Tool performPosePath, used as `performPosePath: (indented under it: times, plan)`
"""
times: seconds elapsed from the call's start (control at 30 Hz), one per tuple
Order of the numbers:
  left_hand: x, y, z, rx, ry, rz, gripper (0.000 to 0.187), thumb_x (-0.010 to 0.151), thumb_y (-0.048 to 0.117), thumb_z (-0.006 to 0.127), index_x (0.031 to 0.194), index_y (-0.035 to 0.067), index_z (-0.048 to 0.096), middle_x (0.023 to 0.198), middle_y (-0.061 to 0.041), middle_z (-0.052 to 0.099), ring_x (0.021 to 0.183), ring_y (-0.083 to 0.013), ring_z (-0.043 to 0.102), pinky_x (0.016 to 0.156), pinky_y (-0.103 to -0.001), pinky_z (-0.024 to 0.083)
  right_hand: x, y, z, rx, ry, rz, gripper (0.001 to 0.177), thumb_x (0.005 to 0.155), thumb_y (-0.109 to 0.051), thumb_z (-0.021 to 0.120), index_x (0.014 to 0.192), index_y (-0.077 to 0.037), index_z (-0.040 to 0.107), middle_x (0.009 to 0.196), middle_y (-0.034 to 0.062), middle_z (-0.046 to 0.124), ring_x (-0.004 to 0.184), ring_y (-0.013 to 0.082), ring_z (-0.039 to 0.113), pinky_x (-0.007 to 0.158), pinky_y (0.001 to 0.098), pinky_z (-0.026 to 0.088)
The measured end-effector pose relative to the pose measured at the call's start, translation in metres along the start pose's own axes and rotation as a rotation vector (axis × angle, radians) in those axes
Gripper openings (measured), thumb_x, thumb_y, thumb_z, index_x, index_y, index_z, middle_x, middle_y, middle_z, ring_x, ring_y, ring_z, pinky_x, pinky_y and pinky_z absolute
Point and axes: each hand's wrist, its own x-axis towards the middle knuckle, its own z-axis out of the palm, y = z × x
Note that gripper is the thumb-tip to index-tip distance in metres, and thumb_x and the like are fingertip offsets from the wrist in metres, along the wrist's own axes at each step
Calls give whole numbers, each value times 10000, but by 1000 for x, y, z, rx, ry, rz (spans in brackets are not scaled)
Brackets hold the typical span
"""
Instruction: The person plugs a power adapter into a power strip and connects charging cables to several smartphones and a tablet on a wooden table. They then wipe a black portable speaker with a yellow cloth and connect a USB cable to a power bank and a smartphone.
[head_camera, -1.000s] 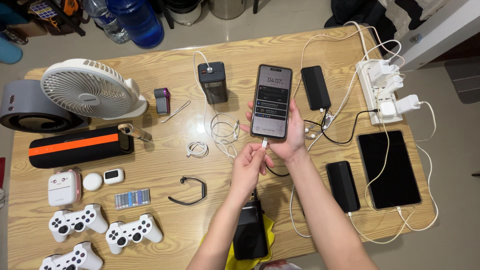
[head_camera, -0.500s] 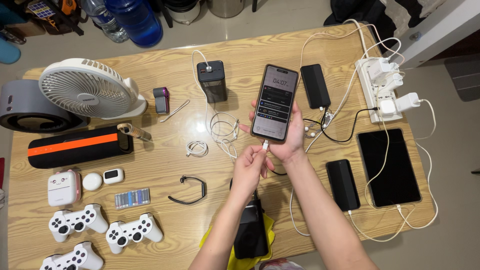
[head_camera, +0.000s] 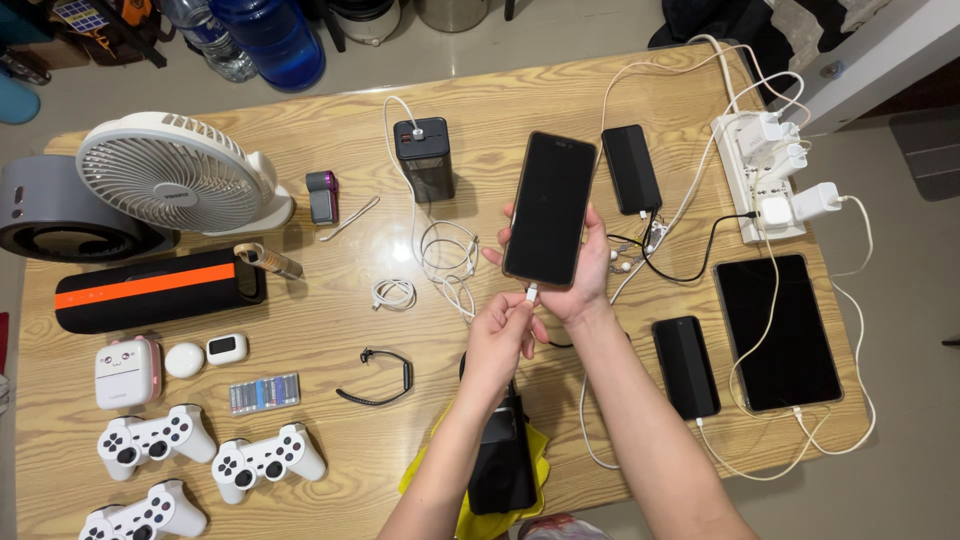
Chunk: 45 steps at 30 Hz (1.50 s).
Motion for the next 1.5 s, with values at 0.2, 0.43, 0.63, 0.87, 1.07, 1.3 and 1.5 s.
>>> performPosePath:
  times: [0.2, 0.43, 0.63, 0.87, 1.07, 1.3, 1.5]
  plan:
    - [-5, 8, 5, -17, 18, -15, 192, 1049, 144, 518, 1123, -16, 596, 697, -70, 663, 493, -65, 483, 486, -203, 395, -1, 0, 2, 1, 29, -9, 713, 1040, -561, 312, 1434, -14, 544, 1296, 225, 621, 1030, 380, 654, 1095, 691, 420]
    - [-5, 11, 7, -6, 49, -22, 192, 1040, 147, 524, 1102, -12, 612, 683, -68, 657, 476, -66, 473, 471, -210, 387, -2, 3, 1, -1, 42, -22, 739, 1042, -573, 291, 1432, 7, 533, 1307, 229, 616, 1040, 381, 658, 1093, 683, 424]
    - [-4, 10, 5, -16, 54, -29, 195, 1039, 147, 525, 1089, -19, 613, 679, -72, 659, 482, -72, 481, 479, -214, 394, -5, 5, 0, -60, 103, -50, 755, 1042, -588, 272, 1441, 2, 523, 1302, 233, 624, 1035, 376, 661, 1036, 648, 478]
    - [2, 2, 2, -20, 8, -10, 193, 1042, 142, 525, 1092, -24, 612, 721, -81, 684, 549, -80, 522, 541, -218, 430, -7, 3, 1, -134, 37, -73, 745, 1069, -607, 280, 1462, -20, 516, 1321, 225, 625, 1047, 371, 658, 953, 602, 546]
    - [5, 0, 1, -24, 0, -27, 180, 1030, 132, 531, 1064, -17, 627, 711, -82, 685, 546, -88, 529, 543, -222, 438, -10, 3, 2, -218, 45, -110, 769, 1051, -635, 297, 1448, -17, 524, 1307, 212, 626, 1049, 354, 658, 937, 593, 554]
    - [8, 1, 1, -5, -6, -16, 161, 1026, 125, 548, 1042, -10, 633, 706, -81, 676, 555, -89, 526, 545, -220, 430, -10, 5, -3, -202, 40, -116, 782, 1048, -639, 317, 1452, -2, 522, 1326, 217, 610, 1058, 350, 650, 929, 580, 554]
    - [13, 1, -5, -3, -40, -29, 145, 1014, 113, 555, 1015, -10, 633, 719, -87, 692, 583, -94, 544, 575, -224, 445, -10, 6, -4, -190, 45, -110, 788, 1056, -643, 319, 1434, 17, 524, 1298, 211, 615, 1043, 346, 644, 905, 554, 562]
